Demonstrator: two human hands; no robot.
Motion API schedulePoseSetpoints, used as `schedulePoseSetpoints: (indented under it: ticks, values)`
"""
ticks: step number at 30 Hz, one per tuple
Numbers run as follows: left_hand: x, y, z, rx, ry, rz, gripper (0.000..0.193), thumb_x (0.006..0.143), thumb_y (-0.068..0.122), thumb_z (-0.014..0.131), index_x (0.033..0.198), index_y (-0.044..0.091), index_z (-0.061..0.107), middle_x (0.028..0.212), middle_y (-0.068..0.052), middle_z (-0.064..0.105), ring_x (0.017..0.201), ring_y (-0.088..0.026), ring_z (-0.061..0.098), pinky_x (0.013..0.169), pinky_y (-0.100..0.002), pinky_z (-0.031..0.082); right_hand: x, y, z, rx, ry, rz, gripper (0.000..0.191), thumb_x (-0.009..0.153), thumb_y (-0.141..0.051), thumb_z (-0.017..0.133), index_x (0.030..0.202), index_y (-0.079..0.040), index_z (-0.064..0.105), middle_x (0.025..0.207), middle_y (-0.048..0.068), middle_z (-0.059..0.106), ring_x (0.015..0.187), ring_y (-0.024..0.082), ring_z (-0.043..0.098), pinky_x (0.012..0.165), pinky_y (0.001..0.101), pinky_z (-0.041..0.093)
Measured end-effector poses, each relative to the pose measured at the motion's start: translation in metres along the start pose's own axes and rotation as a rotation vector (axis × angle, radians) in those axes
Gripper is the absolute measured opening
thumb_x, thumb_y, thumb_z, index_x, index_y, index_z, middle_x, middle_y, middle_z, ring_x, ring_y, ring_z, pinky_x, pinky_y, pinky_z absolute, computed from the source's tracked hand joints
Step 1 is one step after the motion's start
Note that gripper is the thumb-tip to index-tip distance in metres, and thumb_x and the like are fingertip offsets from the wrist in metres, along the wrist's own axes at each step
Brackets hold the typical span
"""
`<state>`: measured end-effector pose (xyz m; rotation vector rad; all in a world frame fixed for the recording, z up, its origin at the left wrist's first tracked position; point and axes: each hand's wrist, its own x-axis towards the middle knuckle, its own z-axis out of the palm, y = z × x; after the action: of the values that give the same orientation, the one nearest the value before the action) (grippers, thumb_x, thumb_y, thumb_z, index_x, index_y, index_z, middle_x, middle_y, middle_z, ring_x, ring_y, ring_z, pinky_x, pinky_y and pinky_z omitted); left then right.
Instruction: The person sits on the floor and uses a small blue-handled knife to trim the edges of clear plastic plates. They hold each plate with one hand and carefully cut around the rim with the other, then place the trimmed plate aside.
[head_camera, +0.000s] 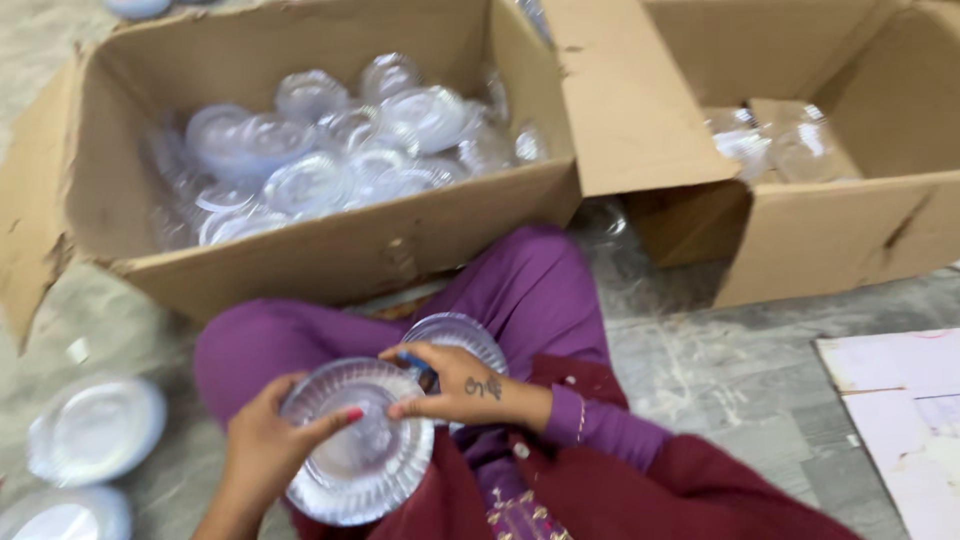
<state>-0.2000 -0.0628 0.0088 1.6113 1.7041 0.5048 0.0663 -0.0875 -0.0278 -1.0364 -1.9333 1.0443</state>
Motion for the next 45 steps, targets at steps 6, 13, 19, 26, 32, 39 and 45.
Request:
schedulePoseSetpoints:
  ticks: [6,13,19,26,32,39,45]
  values:
    - [-0.014,-0.003,-0.035,0.007,0.337,0.376,0.047,0.085,0.029,0.086,0.119,0.001,0.071,0.115,-0.017,0.075,0.105,-0.027,0.073,0.090,-0.039,0.056,0.052,-0.002,0.029,-0.030,-0.034,0.072,0.061,0.092,-0.047,0.072,0.140,-0.013,0.059,0.127,0.010,0.070,0.116,0.026,0.069,0.100,0.0380,0.053]
    - [-0.052,-0.041,-0.029,-0.032,0.191,0.494,0.030,0.105,0.028,0.073,0.125,0.005,0.073,0.134,-0.013,0.070,0.128,-0.031,0.062,0.110,-0.044,0.046,0.035,-0.019,0.006,0.133,-0.259,0.229,0.027,0.100,-0.026,0.073,0.119,-0.007,0.071,0.091,0.000,0.076,0.077,0.007,0.071,0.068,0.0244,0.058]
    - [-0.053,-0.013,-0.035,-0.178,0.348,0.498,0.025,0.108,0.022,0.072,0.125,0.003,0.071,0.132,-0.011,0.067,0.129,-0.028,0.059,0.111,-0.040,0.046,0.045,-0.033,-0.014,-0.072,-0.106,0.007,0.008,0.110,-0.007,0.073,0.108,0.000,0.074,0.085,0.009,0.073,0.072,0.012,0.065,0.064,0.0259,0.049]
    - [-0.053,0.002,-0.030,-0.269,0.487,0.406,0.013,0.107,0.005,0.079,0.119,0.004,0.076,0.123,-0.008,0.073,0.108,-0.016,0.070,0.094,-0.027,0.056,0.041,-0.043,-0.018,0.398,0.248,0.200,0.012,0.115,-0.007,0.067,0.114,0.004,0.062,0.096,0.014,0.072,0.065,0.014,0.067,0.055,0.0249,0.052]
    - [-0.060,0.011,-0.018,-0.614,0.311,0.229,0.030,0.106,0.004,0.079,0.133,0.001,0.069,0.119,-0.010,0.077,0.089,-0.008,0.073,0.079,-0.021,0.059,0.030,-0.041,-0.017,0.435,0.416,0.236,0.020,0.117,-0.010,0.066,0.107,0.003,0.057,0.085,0.012,0.065,0.057,0.020,0.065,0.045,0.0274,0.038]
    - [-0.066,0.032,-0.017,-0.722,0.102,0.314,0.059,0.099,-0.002,0.083,0.148,-0.002,0.050,0.127,-0.014,0.072,0.097,-0.011,0.074,0.087,-0.023,0.062,0.019,-0.027,-0.026,0.591,0.503,0.169,0.021,0.116,-0.009,0.067,0.108,0.002,0.051,0.083,0.012,0.061,0.056,0.025,0.065,0.046,0.0314,0.038]
    - [-0.066,0.036,-0.013,-0.735,0.020,0.411,0.064,0.098,-0.004,0.083,0.149,-0.002,0.044,0.128,-0.014,0.071,0.098,-0.012,0.074,0.088,-0.023,0.062,0.011,-0.006,-0.034,0.627,0.547,0.167,0.032,0.116,-0.009,0.068,0.117,-0.002,0.037,0.092,0.016,0.066,0.060,0.022,0.064,0.044,0.0311,0.042]
